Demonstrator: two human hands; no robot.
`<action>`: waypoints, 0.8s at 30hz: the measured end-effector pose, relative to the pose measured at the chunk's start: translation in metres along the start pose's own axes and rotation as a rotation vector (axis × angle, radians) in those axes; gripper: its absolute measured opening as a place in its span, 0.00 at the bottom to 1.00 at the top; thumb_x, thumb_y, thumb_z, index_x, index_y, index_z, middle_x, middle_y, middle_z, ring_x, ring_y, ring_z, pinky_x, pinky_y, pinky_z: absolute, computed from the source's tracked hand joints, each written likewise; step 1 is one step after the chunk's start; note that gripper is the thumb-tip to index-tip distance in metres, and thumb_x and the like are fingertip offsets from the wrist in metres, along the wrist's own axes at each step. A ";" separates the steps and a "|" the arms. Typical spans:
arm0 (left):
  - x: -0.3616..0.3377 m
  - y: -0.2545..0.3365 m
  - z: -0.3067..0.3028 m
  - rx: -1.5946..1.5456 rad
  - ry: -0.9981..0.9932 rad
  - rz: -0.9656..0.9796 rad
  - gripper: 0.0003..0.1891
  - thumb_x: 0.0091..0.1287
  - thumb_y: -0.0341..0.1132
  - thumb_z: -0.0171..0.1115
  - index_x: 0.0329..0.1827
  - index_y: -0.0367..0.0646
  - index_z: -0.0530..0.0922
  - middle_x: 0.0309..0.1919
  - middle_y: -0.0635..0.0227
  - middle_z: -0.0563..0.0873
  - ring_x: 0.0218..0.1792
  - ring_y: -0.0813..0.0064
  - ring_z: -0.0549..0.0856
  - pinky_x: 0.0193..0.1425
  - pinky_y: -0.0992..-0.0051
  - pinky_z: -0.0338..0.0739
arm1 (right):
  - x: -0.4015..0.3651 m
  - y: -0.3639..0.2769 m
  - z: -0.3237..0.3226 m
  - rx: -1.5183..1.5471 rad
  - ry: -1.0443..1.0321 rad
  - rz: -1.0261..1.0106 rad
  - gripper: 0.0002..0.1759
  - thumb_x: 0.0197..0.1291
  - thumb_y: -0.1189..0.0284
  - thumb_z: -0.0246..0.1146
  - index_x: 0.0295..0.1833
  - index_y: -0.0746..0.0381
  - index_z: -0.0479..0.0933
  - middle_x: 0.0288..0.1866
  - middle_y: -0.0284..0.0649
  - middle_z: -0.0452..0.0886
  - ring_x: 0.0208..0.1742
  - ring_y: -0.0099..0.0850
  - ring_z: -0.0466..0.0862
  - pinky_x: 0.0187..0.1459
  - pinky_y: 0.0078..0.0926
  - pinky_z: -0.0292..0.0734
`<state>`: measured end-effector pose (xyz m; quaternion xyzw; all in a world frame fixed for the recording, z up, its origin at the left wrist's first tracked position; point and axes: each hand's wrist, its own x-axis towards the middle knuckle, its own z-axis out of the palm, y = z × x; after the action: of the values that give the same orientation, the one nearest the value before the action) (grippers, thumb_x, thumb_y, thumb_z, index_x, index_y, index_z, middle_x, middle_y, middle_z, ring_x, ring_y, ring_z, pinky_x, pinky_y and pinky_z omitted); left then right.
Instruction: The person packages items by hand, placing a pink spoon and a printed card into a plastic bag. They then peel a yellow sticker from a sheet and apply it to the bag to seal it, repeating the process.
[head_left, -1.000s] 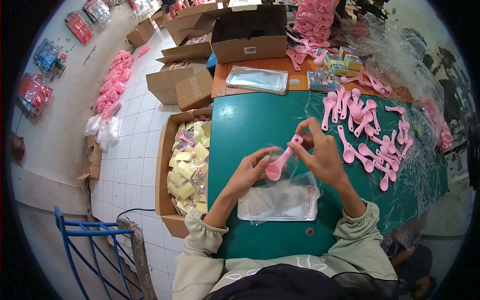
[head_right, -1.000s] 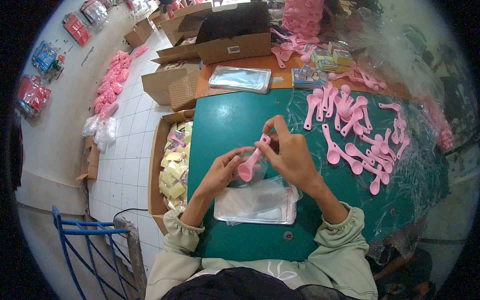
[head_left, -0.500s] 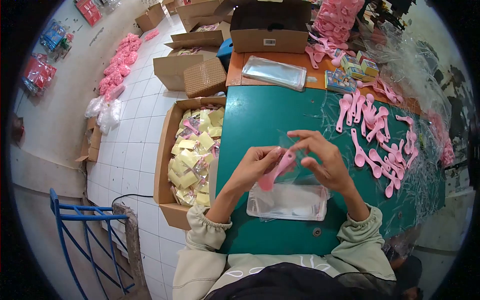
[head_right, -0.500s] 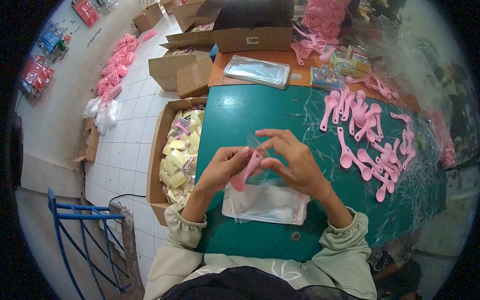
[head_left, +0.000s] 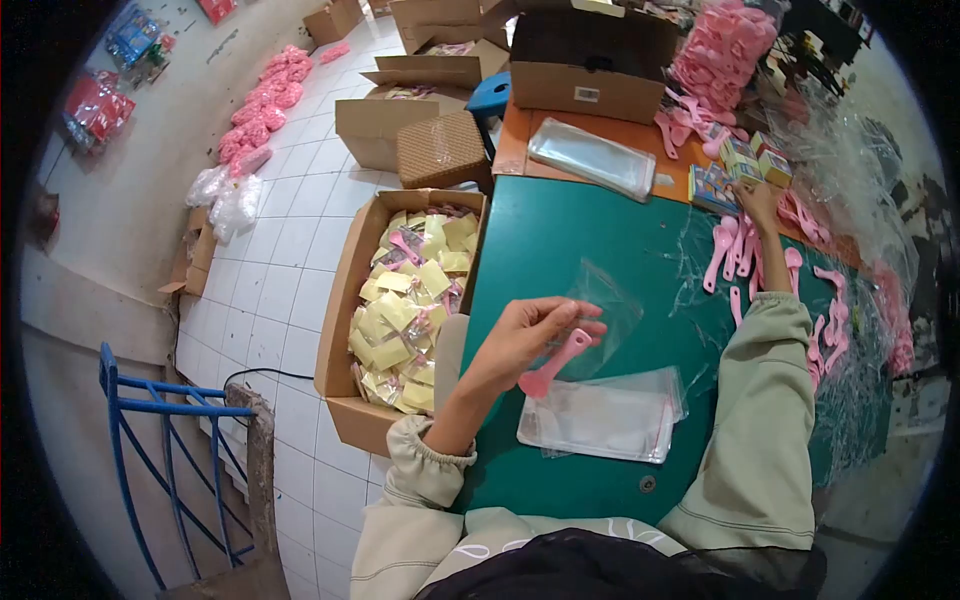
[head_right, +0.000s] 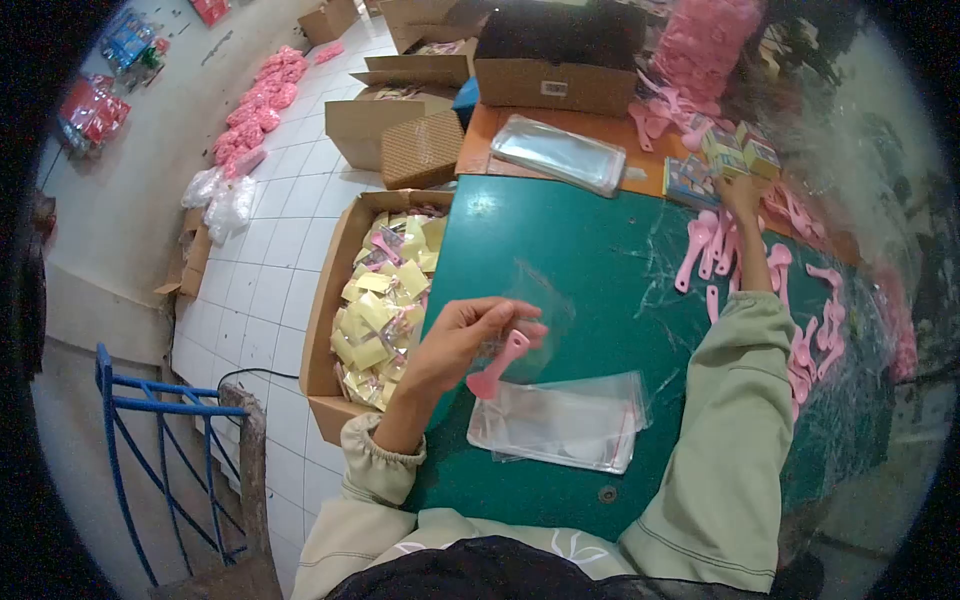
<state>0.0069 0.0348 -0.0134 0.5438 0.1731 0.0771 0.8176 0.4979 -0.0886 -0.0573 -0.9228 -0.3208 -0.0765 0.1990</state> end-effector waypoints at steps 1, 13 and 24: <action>0.000 0.000 0.000 -0.017 -0.008 0.002 0.20 0.73 0.42 0.49 0.53 0.32 0.76 0.41 0.58 0.85 0.41 0.74 0.85 0.44 0.78 0.79 | -0.005 -0.002 0.003 0.020 0.002 0.026 0.28 0.51 0.50 0.63 0.37 0.68 0.81 0.33 0.51 0.83 0.33 0.37 0.82 0.38 0.31 0.74; 0.003 -0.004 0.003 -0.019 -0.075 0.036 0.19 0.72 0.41 0.51 0.51 0.31 0.77 0.42 0.58 0.85 0.41 0.77 0.84 0.46 0.79 0.78 | -0.122 -0.138 -0.080 0.826 -0.332 -0.250 0.15 0.59 0.75 0.59 0.51 0.64 0.69 0.39 0.37 0.80 0.36 0.21 0.80 0.32 0.17 0.75; 0.001 -0.006 0.010 0.181 -0.106 0.097 0.15 0.71 0.35 0.50 0.45 0.31 0.80 0.34 0.63 0.86 0.37 0.81 0.83 0.43 0.81 0.78 | -0.232 -0.214 -0.142 0.716 -0.476 -0.253 0.08 0.58 0.79 0.60 0.42 0.64 0.71 0.30 0.33 0.79 0.29 0.17 0.78 0.22 0.14 0.73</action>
<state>0.0108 0.0239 -0.0160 0.6264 0.1096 0.0718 0.7684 0.1812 -0.1248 0.0779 -0.7412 -0.4742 0.2303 0.4155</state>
